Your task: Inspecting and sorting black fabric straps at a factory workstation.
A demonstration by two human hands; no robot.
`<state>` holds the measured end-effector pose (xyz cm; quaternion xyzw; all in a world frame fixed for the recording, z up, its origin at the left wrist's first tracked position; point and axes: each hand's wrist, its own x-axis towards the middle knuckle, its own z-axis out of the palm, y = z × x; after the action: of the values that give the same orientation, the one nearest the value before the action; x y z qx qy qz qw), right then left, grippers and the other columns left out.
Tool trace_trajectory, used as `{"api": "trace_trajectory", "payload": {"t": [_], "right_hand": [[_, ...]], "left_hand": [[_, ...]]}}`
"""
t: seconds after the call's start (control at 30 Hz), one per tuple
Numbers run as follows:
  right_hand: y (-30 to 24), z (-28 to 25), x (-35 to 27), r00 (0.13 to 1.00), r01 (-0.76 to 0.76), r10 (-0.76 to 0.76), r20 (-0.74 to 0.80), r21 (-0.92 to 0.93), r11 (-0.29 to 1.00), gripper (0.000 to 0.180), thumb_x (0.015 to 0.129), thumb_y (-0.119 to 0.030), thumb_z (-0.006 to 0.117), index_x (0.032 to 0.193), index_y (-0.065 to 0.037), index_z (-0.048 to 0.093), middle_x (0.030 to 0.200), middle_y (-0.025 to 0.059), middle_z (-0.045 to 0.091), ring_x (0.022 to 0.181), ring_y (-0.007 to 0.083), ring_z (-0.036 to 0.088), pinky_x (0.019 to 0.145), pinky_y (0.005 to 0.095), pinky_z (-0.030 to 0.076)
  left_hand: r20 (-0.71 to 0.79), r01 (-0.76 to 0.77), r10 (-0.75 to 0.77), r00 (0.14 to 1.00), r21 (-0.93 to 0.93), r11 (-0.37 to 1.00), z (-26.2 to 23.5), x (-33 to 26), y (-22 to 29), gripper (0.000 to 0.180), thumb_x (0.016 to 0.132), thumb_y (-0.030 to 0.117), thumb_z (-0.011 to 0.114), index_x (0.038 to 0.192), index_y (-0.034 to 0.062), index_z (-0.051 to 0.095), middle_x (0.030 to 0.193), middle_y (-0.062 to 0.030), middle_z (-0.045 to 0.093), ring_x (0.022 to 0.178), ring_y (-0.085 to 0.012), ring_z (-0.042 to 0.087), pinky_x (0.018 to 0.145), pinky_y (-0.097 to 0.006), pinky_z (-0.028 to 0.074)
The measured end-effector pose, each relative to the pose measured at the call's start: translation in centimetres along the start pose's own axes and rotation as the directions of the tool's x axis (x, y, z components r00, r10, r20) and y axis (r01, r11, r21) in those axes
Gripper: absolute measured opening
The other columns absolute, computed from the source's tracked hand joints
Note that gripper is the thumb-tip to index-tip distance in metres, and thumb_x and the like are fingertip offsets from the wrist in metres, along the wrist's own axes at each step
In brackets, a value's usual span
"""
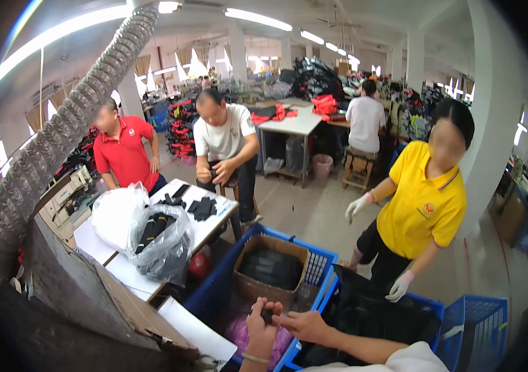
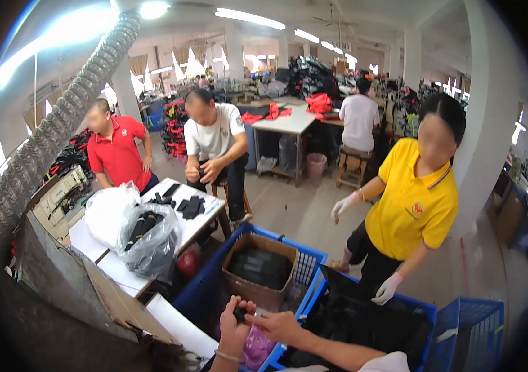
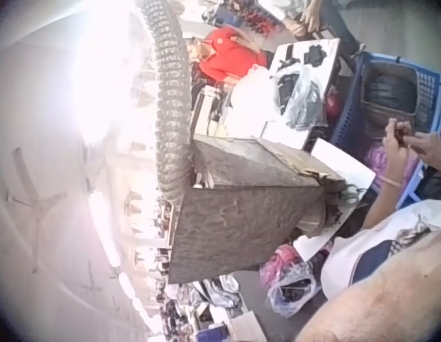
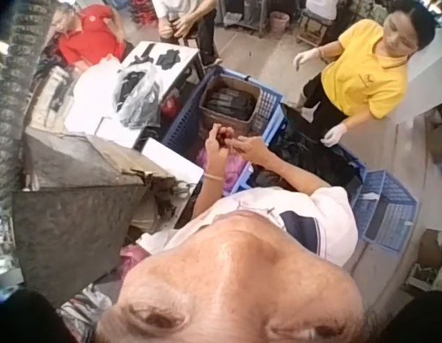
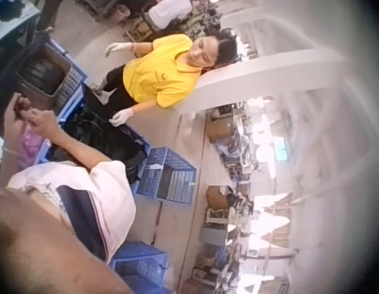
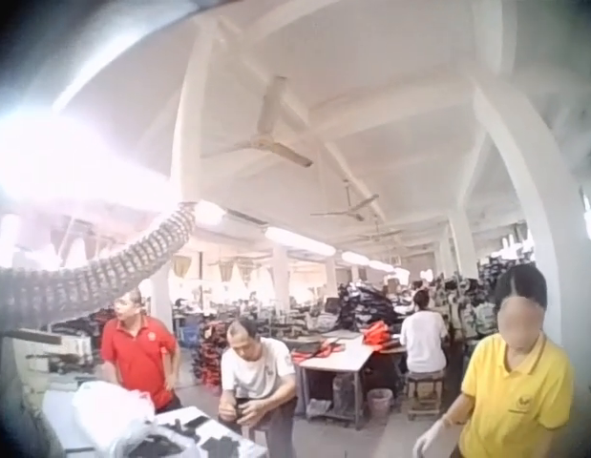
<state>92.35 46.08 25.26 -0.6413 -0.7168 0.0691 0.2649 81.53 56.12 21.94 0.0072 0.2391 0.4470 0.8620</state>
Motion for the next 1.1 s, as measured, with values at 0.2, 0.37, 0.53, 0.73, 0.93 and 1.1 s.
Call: {"api": "trace_trajectory", "payload": {"t": [0.2, 0.37, 0.53, 0.73, 0.93, 1.1], "right_hand": [[-1.4, 0.7, -0.7, 0.943, -0.204, 0.211, 0.256, -0.053, 0.977, 0.053, 0.079, -0.017, 0.058, 0.129, -0.03, 0.045, 0.065, 0.009, 0.061, 0.056, 0.03, 0.06, 0.048, 0.0413, 0.046], [-1.8, 0.3, -2.8, 0.956, -0.087, 0.104, 0.273, -0.074, 0.993, 0.052, 0.079, -0.016, 0.053, 0.128, -0.029, 0.043, 0.063, 0.0069, 0.06, 0.057, 0.0276, 0.061, 0.044, 0.0389, 0.045], [-2.5, 1.2, -3.6, 0.978, -0.045, 0.075, 0.196, -0.151, 0.987, 0.029, 0.079, -0.017, 0.055, 0.108, -0.018, 0.056, 0.062, 0.0067, 0.058, 0.054, 0.0282, 0.061, 0.041, 0.0369, 0.044], [-0.5, 6.0, -2.4, 0.986, 0.051, -0.039, 0.16, -0.072, 0.996, 0.012, 0.081, -0.016, 0.05, 0.088, -0.008, 0.055, 0.077, 0.0121, 0.063, 0.072, 0.0284, 0.064, 0.051, 0.041, 0.049], [-4.1, 1.8, -2.0, 0.909, -0.115, 0.113, 0.401, -0.02, 0.993, 0.042, 0.084, -0.014, 0.048, 0.126, -0.02, 0.046, 0.069, 0.0128, 0.063, 0.061, 0.0305, 0.063, 0.049, 0.0426, 0.046], [-3.1, 2.8, -2.8, 0.909, -0.005, 0.029, 0.416, -0.058, 0.998, 0.058, 0.084, -0.013, 0.048, 0.138, -0.027, 0.031, 0.063, 0.0122, 0.061, 0.055, 0.0282, 0.061, 0.046, 0.0385, 0.044]], "left_hand": [[-0.011, -0.046, 0.048, 0.999, 0.177, 0.983, 2.0, -1.8, -0.5, 0.005, 0.085, 0.008, 0.061, 0.087, 0.0059, 0.057, 0.072, -0.0069, 0.059, 0.064, -0.0199, 0.057, 0.071, -0.038, 0.051], [-0.105, 0.235, -0.217, 0.97, 0.201, 0.951, -0.3, -1.8, 0.1, 0.011, 0.082, 0.005, 0.064, 0.084, 0.0072, 0.053, 0.067, -0.0049, 0.055, 0.06, -0.0181, 0.054, 0.063, -0.034, 0.049], [-0.16, 0.271, -0.239, 0.958, 0.221, 0.937, -1.9, -2.7, -1.9, 0.012, 0.081, 0.005, 0.063, 0.078, 0.0075, 0.051, 0.06, -0.0036, 0.051, 0.051, -0.0178, 0.049, 0.061, -0.035, 0.048], [-0.181, 0.191, -0.143, 0.973, 0.285, 0.939, -2.3, -2.6, -1.8, 0.008, 0.085, 0.01, 0.059, 0.083, 0.0039, 0.056, 0.057, -0.0012, 0.048, 0.053, -0.0162, 0.047, 0.064, -0.032, 0.047], [-0.162, 0.287, -0.266, 0.95, 0.119, 0.951, -2.8, -1.7, 2.6, 0.014, 0.09, 0.021, 0.058, 0.087, 0.0071, 0.059, 0.056, 0.0045, 0.048, 0.048, -0.0093, 0.048, 0.07, -0.032, 0.051], [-0.212, 0.428, -0.386, 0.898, 0.216, 0.878, -2.3, -2.6, 2.6, 0.014, 0.09, 0.02, 0.057, 0.087, 0.0065, 0.059, 0.056, 0.004, 0.05, 0.049, -0.0095, 0.05, 0.07, -0.032, 0.049]]}}
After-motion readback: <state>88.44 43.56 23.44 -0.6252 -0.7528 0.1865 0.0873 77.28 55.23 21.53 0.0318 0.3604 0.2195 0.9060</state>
